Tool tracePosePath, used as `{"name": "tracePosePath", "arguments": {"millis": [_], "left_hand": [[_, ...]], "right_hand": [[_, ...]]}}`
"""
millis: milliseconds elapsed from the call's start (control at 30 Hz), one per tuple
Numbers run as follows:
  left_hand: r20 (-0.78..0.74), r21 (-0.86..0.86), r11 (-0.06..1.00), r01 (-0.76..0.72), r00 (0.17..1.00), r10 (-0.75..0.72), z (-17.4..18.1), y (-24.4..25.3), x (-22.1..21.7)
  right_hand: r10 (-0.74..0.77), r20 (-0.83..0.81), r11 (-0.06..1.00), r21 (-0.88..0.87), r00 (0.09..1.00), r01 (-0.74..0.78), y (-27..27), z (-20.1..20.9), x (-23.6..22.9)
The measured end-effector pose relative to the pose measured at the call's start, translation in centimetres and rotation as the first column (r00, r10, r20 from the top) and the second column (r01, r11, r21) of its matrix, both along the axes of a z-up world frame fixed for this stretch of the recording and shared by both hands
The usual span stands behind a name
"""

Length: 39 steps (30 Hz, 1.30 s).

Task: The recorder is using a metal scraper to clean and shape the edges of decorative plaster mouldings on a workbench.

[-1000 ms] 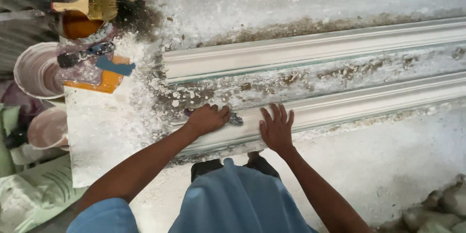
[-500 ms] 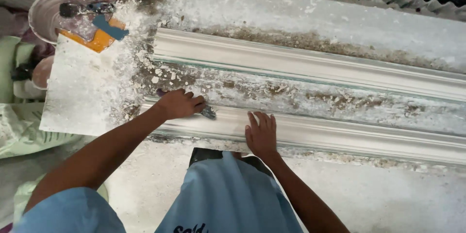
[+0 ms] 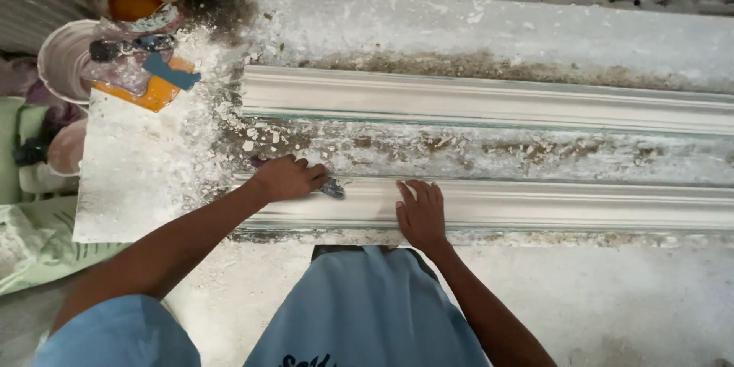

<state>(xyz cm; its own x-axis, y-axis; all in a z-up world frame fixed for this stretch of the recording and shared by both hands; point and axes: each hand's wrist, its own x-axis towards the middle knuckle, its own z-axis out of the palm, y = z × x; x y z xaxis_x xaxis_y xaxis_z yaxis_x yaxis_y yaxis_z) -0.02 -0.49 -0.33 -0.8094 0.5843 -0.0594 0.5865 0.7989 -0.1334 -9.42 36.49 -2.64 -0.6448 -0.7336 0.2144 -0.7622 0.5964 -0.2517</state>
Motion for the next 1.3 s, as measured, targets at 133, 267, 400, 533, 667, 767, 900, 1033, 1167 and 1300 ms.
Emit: {"name": "tracePosePath", "arguments": {"millis": [133,267,400,533,667,767,900,1033,1167,1300], "left_hand": [[0.009,0.055,0.998,0.012,1.000,-0.012,-2.4,2.9,-1.7],[0.004,0.061,0.998,0.013,1.000,-0.013,-0.1,2.3,-0.8],[0.032,0.020,1.000,0.012,0.999,-0.012,-0.3,0.5,0.0],[-0.069,0.113,0.994,0.013,0.998,-0.006,-2.6,3.8,-2.0],[-0.107,0.110,0.993,0.039,0.994,-0.027,-2.0,3.1,-1.9],[-0.094,0.103,0.994,-0.031,0.995,0.041,-0.2,1.8,-0.6],[-0.007,0.172,0.952,-0.255,0.966,0.260,3.4,1.7,1.9],[0.336,0.386,0.541,-0.747,0.660,0.672,6.2,6.7,7.1],[0.126,0.604,0.289,-0.742,0.447,0.886,6.3,12.4,14.3],[0.321,0.553,-0.098,-0.828,0.103,0.942,4.5,19.5,20.5]], "right_hand": [[-0.025,0.010,1.000,-0.009,1.000,0.026,-0.4,0.1,0.3],[-0.045,0.010,0.999,0.004,0.999,0.045,-0.3,0.5,0.7],[-0.063,-0.042,0.998,-0.031,0.997,0.062,-0.8,0.1,0.5],[-0.067,-0.050,0.997,-0.047,0.996,0.065,-1.1,0.0,0.5],[-0.068,-0.030,0.997,-0.037,0.997,0.067,-0.6,-0.1,0.6],[-0.052,0.021,0.996,-0.072,0.998,0.053,0.0,0.2,0.3],[0.016,0.158,0.988,-0.153,0.987,0.009,-1.4,3.5,0.9],[0.337,0.146,0.902,-0.335,0.930,-0.274,-3.5,2.6,-0.3],[0.539,0.245,0.808,-0.423,0.806,-0.411,-6.8,-4.5,-4.1],[0.451,0.517,0.888,-0.184,0.727,-0.420,-9.9,-5.0,-4.9]]}}
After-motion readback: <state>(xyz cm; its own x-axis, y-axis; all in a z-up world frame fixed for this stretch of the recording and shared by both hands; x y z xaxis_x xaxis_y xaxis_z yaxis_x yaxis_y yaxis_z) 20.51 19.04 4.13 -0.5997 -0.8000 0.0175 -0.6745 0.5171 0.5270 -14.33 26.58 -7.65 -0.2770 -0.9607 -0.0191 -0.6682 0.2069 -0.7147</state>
